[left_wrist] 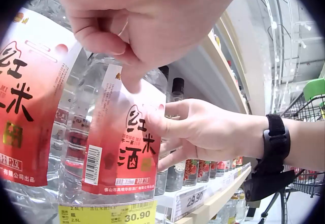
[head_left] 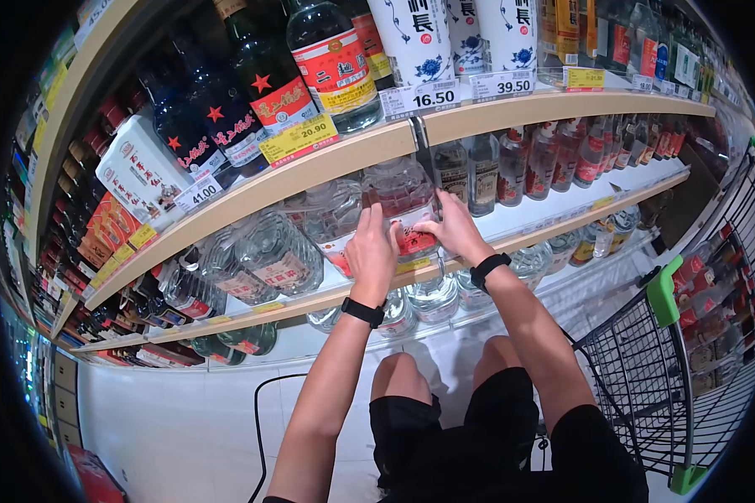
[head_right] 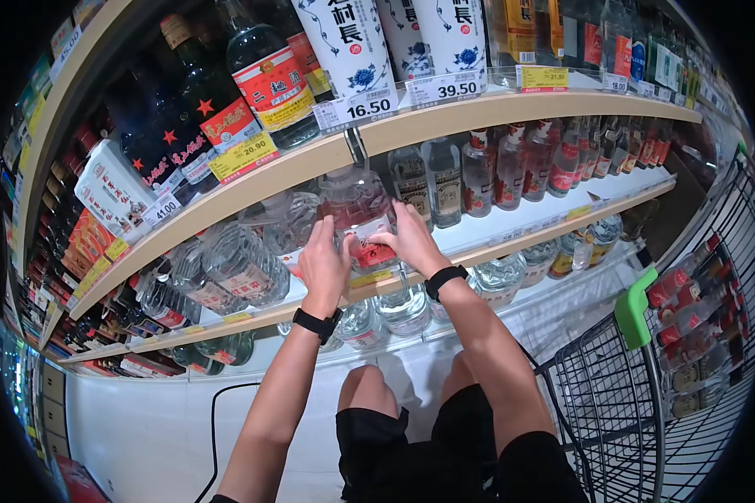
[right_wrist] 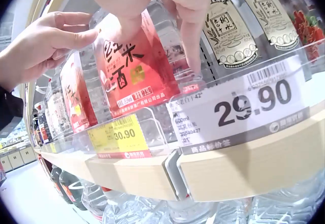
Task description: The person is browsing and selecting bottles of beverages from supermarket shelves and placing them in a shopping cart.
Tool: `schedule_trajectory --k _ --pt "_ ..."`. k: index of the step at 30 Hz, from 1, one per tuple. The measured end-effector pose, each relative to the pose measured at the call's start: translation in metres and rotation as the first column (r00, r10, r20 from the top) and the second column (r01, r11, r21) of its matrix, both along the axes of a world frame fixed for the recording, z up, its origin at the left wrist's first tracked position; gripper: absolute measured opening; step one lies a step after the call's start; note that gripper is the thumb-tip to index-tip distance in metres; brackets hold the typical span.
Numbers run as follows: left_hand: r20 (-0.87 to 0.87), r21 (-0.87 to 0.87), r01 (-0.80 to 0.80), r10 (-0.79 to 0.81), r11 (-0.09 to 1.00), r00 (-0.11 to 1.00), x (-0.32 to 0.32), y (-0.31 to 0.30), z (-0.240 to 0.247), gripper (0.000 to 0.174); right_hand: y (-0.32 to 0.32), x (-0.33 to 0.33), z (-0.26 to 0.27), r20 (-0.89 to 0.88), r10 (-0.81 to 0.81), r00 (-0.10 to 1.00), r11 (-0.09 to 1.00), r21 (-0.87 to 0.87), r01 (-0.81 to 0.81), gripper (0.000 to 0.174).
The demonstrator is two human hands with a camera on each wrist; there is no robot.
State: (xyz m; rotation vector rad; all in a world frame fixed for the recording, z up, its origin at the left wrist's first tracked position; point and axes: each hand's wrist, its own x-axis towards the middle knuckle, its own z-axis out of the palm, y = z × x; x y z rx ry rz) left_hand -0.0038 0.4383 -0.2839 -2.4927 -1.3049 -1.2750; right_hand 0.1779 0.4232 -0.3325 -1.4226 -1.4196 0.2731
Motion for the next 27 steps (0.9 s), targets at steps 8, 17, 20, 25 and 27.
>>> schedule_trajectory --k 8,17,20,25,27 --pt "0.099 -0.045 0.036 -0.032 0.998 0.995 -0.002 0.007 -0.004 0.036 -0.005 -0.009 0.0 0.085 -0.055 0.995 0.998 0.015 0.054 0.056" --pt "0.168 -0.099 0.054 -0.037 0.994 0.985 -0.001 0.012 -0.004 0.037 -0.009 -0.02 -0.006 0.111 -0.15 0.982 0.988 0.053 0.145 0.059" --pt "0.156 -0.081 0.035 -0.022 0.996 0.987 -0.001 0.021 -0.01 0.037 -0.007 -0.022 -0.011 0.033 -0.162 0.986 0.987 -0.005 0.163 0.06" --pt "0.12 -0.319 0.005 0.035 0.948 0.992 -0.001 0.01 0.009 0.034 -0.014 -0.038 -0.001 -0.139 -0.155 0.978 0.988 -0.041 0.15 0.057" --pt "0.077 -0.393 0.0 0.033 0.92 0.996 -0.003 0.004 0.023 0.036 -0.02 -0.037 -0.009 -0.13 -0.134 0.982 0.99 0.02 0.138 0.056"
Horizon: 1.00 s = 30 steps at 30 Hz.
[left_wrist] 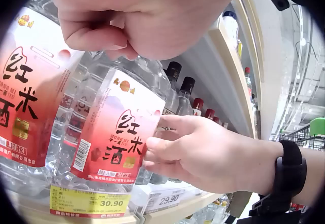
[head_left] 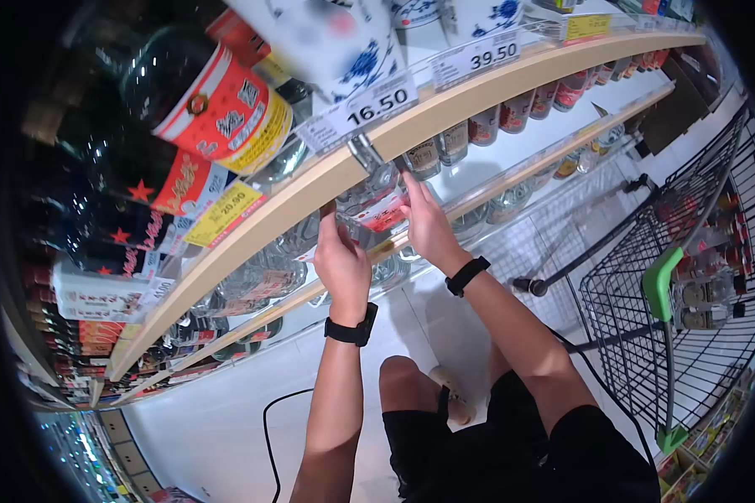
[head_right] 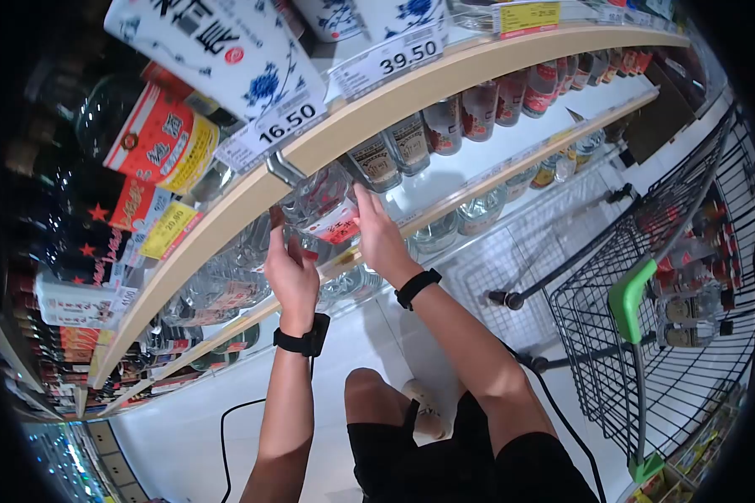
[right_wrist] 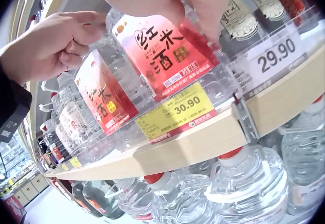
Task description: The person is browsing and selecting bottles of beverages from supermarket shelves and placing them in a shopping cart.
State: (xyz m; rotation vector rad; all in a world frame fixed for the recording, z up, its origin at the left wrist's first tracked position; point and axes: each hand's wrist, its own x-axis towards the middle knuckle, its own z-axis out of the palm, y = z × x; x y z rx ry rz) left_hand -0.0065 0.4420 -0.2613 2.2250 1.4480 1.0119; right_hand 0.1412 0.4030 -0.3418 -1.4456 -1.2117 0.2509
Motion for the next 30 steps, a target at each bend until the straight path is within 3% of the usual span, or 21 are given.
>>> schedule_trajectory --k 3,4,7,10,13,15,19,21,25,30 --pt "-0.082 -0.061 0.042 -0.047 0.997 0.996 0.001 -0.005 0.022 0.041 -0.038 -0.011 0.009 -0.013 -0.042 0.999 0.988 -0.147 0.04 0.053" --pt "-0.1 -0.059 0.067 -0.073 0.996 0.992 -0.001 -0.004 0.029 0.043 -0.056 -0.016 0.023 -0.126 -0.041 0.991 0.946 -0.324 -0.002 0.053" --pt "-0.101 -0.196 0.142 -0.164 0.97 0.981 -0.011 -0.004 0.048 0.047 -0.115 -0.03 0.034 -0.361 -0.065 0.931 0.919 -0.385 -0.085 0.048" --pt "-0.153 -0.387 0.168 -0.243 0.907 0.958 -0.032 -0.026 0.056 0.05 -0.175 -0.039 0.06 -0.419 -0.075 0.905 0.881 -0.453 -0.137 0.04" --pt "-0.141 -0.555 0.161 -0.283 0.816 0.949 -0.066 -0.079 0.076 0.05 -0.22 -0.039 0.089 -0.349 -0.09 0.933 0.805 -0.577 -0.138 0.031" --pt "-0.086 -0.55 0.209 -0.304 0.809 0.949 -0.095 -0.118 0.089 0.046 -0.244 -0.033 0.118 -0.337 -0.047 0.94 0.767 -0.615 -0.182 0.027" --pt "-0.121 -0.694 0.093 -0.243 0.714 0.962 -0.132 -0.194 0.145 0.047 -0.276 -0.005 0.188 -0.397 0.033 0.917 0.667 -0.674 -0.316 0.022" --pt "-0.125 -0.669 0.129 -0.282 0.732 0.951 -0.159 -0.22 0.155 0.047 -0.289 0.01 0.22 -0.36 0.046 0.932 0.681 -0.671 -0.293 0.022" --pt "-0.169 -0.713 0.019 -0.199 0.701 0.965 -0.169 -0.242 0.203 0.047 -0.311 0.037 0.276 -0.308 0.038 0.951 0.72 -0.651 -0.24 0.022" --pt "-0.07 -0.639 0.07 -0.148 0.766 0.986 -0.173 -0.24 0.237 0.044 -0.339 0.05 0.304 -0.274 0.04 0.961 0.744 -0.634 -0.212 0.025"
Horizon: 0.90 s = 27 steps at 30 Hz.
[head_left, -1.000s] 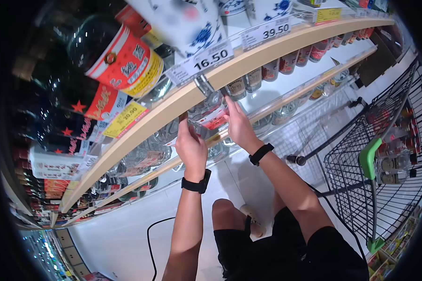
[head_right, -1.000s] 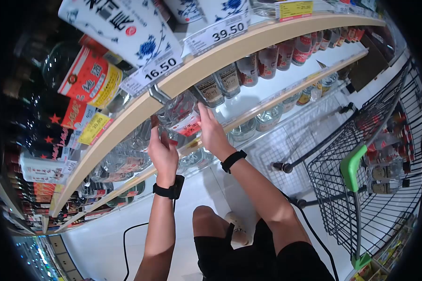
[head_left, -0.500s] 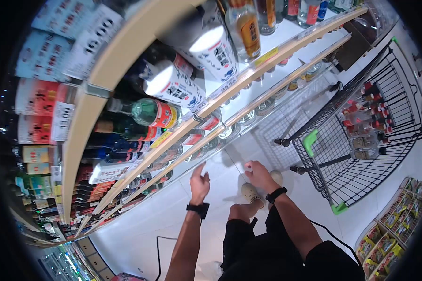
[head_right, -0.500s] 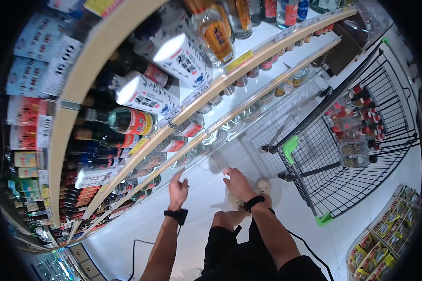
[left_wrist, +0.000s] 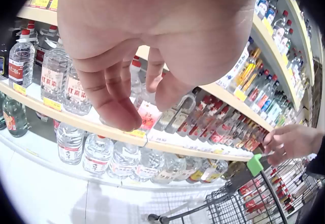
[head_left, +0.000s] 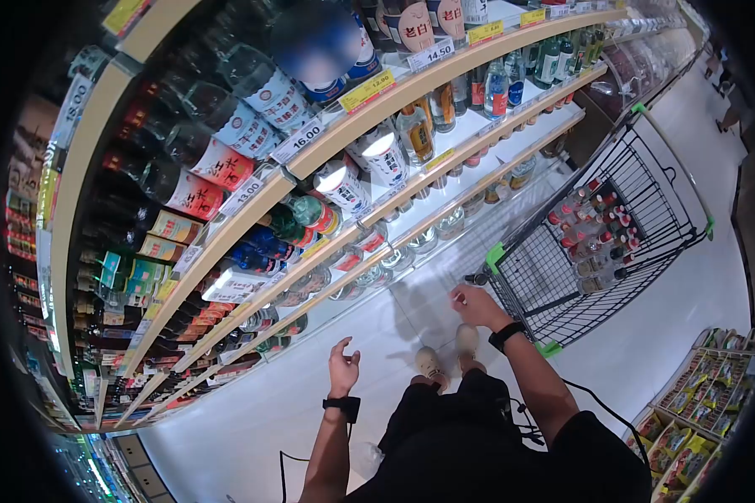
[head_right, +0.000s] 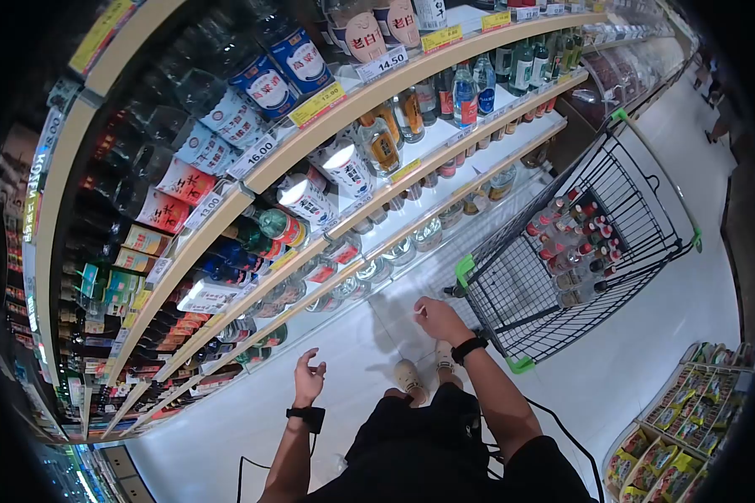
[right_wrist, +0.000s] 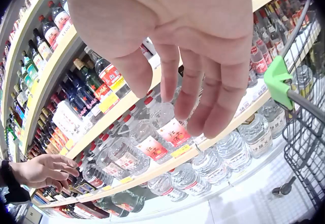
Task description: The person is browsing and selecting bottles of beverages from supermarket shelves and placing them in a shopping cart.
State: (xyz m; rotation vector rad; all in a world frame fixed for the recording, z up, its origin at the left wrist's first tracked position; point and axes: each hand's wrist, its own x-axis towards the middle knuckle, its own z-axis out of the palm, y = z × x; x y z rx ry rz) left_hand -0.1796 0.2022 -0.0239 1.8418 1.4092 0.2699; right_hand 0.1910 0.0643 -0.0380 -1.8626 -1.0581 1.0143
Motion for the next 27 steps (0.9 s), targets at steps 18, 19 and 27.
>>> schedule_trajectory --k 18,19,27 --pt "0.24 0.102 0.375 -0.389 0.921 0.889 0.016 -0.003 0.063 0.037 -0.236 -0.1 0.103 0.177 -0.433 0.884 0.855 -0.232 0.465 0.027" --pt "0.235 0.12 0.409 -0.426 0.905 0.874 0.017 -0.004 0.062 0.037 -0.247 -0.107 0.104 0.178 -0.46 0.87 0.834 -0.248 0.492 0.028" --pt "0.312 0.115 0.467 -0.479 0.877 0.821 0.037 -0.027 0.069 0.037 -0.291 -0.106 0.124 0.176 -0.541 0.822 0.797 -0.205 0.568 0.028"
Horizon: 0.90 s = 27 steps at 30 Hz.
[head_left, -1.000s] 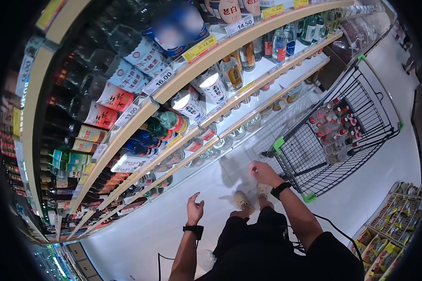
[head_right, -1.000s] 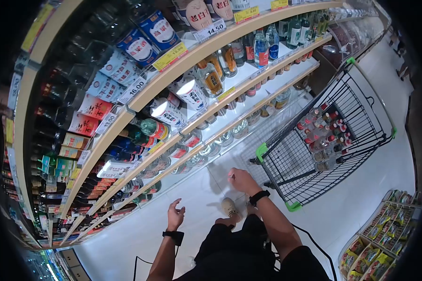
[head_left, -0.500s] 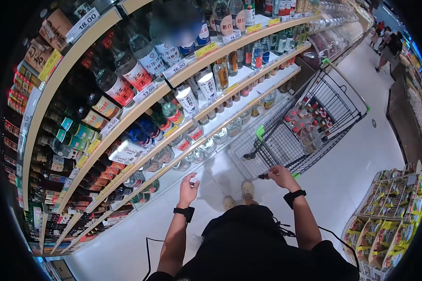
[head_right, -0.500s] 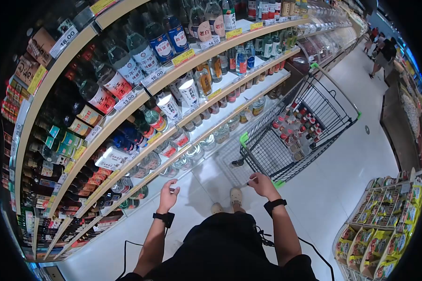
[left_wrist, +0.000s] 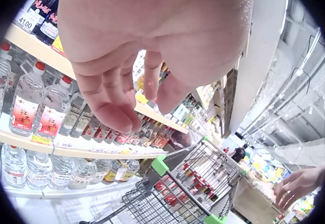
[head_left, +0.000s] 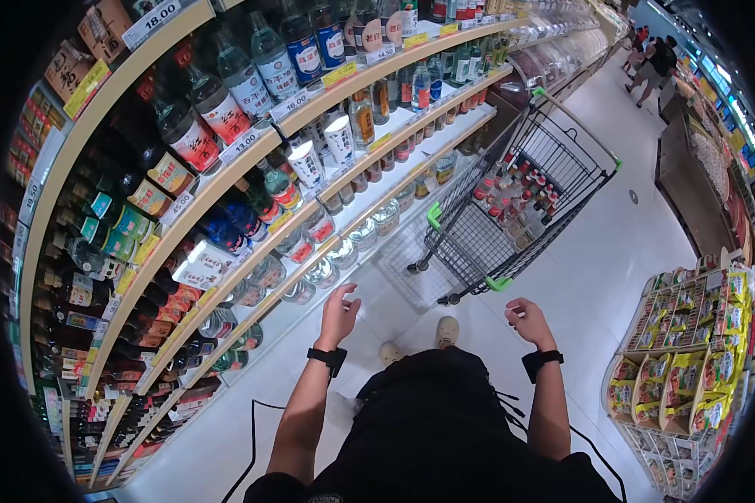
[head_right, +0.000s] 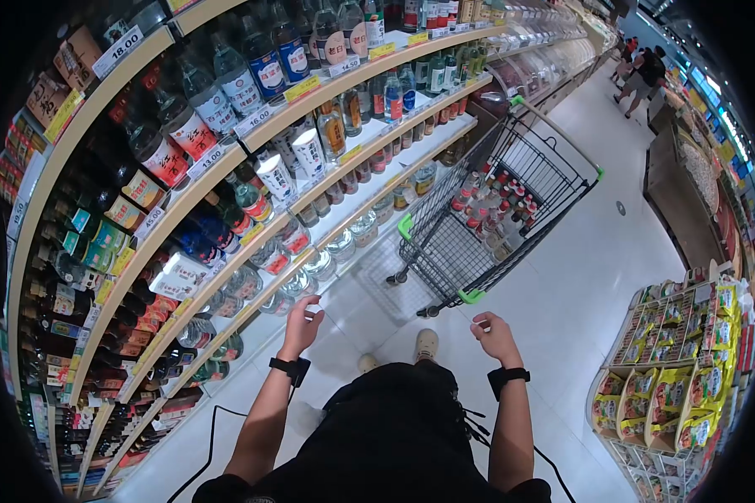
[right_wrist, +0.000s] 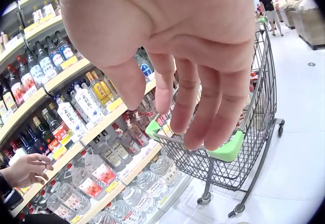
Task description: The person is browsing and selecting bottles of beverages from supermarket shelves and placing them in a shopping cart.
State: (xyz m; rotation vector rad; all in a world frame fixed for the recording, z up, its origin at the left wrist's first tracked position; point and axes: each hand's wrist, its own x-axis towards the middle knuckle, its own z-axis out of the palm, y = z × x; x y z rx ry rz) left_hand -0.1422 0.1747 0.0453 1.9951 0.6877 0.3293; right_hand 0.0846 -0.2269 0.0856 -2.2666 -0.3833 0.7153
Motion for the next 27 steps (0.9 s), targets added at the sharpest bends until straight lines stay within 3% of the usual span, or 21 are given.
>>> schedule_trajectory --k 4,9,15,27 --pt "0.007 0.018 -0.015 0.015 1.0 1.0 0.015 -0.017 0.007 0.034 -0.012 0.008 -0.001 -0.024 -0.028 0.999 0.999 0.024 0.028 0.028" --pt "0.034 -0.153 -0.119 0.126 0.981 0.991 0.035 -0.053 0.013 0.032 -0.037 0.034 -0.014 -0.05 -0.021 0.999 0.999 0.032 0.022 0.031" --pt "0.065 -0.238 -0.169 0.189 0.956 0.98 0.063 -0.098 0.01 0.026 -0.073 0.089 -0.017 -0.063 -0.014 0.998 0.999 0.036 0.016 0.032" --pt "0.025 -0.257 -0.196 0.21 0.946 0.977 0.129 -0.173 0.028 0.024 -0.142 0.176 -0.038 -0.086 0.016 0.996 0.999 0.041 -0.012 0.032"
